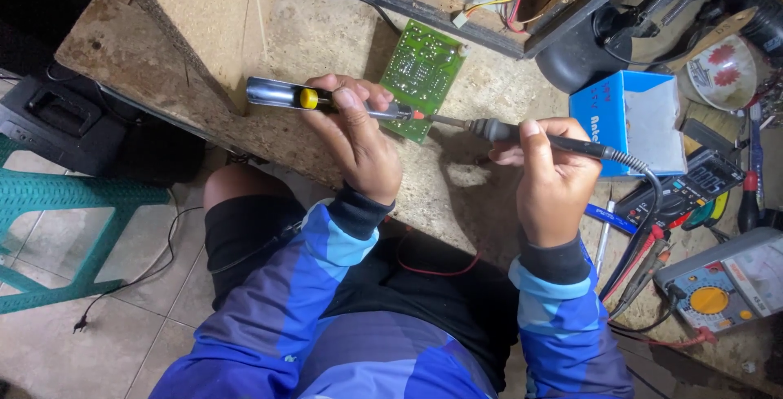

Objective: Diagnosing and repairing an electronic circuit board by testing continuity with a multimeter and desoldering components.

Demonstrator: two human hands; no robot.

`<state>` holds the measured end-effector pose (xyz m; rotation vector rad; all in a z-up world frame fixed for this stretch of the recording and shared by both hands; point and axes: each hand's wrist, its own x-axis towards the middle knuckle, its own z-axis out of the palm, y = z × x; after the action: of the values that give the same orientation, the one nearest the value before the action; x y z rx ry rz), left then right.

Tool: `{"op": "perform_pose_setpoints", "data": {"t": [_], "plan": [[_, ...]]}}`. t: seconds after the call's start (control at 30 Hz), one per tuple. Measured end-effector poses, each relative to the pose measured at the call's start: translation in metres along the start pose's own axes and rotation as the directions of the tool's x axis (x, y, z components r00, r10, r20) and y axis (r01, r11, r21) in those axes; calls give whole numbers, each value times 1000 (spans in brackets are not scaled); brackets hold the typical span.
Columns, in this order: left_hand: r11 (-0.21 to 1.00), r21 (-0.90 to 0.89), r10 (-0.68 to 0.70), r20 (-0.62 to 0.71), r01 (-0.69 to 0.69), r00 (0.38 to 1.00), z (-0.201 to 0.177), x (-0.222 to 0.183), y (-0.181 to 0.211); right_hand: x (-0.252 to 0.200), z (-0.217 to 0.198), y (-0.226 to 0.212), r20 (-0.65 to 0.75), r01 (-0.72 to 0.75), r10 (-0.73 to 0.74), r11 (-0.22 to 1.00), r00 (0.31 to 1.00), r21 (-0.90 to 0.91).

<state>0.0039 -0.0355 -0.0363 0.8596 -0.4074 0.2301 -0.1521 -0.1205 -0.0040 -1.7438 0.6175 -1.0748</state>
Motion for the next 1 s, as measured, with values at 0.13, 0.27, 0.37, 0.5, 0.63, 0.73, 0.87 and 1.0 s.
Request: {"op": "perform_pose_setpoints", "data": {"t": [0.13, 0.27, 0.37, 0.5, 0.63, 0.73, 0.87, 1.0], "plan": [[1000, 10, 19, -10, -19, 1000, 1, -3, -3, 1, -2, 4, -9, -25, 25, 999, 1000, 41], [999, 5, 34, -7, -34, 999, 0, -5, -3, 0, -2, 2, -10, -36, 36, 999, 999, 32], [999, 4, 37, 5, -37, 999, 1, -3, -3, 1, -2, 1, -9, -30, 30, 999, 1000, 27], [999, 21, 39, 30, -40, 999, 6, 5, 7, 1, -2, -1, -3, -23, 23, 1000, 1000, 14], [997, 15, 80, 63, -81, 995, 5, 10, 30, 0, -3, 6, -80, -30, 36, 997, 996, 75], [998, 43, 31, 206, -40, 978, -2, 14, 49, 0, -5, 7, -92, -14, 22, 996, 995, 89], [990, -65, -87, 389, 122, 917, -19, 22, 52, -1, -4, 7, -70, -8, 14, 996, 997, 84], [985, 121, -165, 397, 126, 903, -27, 37, 65, -6, -2, -5, -139, 41, -36, 999, 990, 32]]}}
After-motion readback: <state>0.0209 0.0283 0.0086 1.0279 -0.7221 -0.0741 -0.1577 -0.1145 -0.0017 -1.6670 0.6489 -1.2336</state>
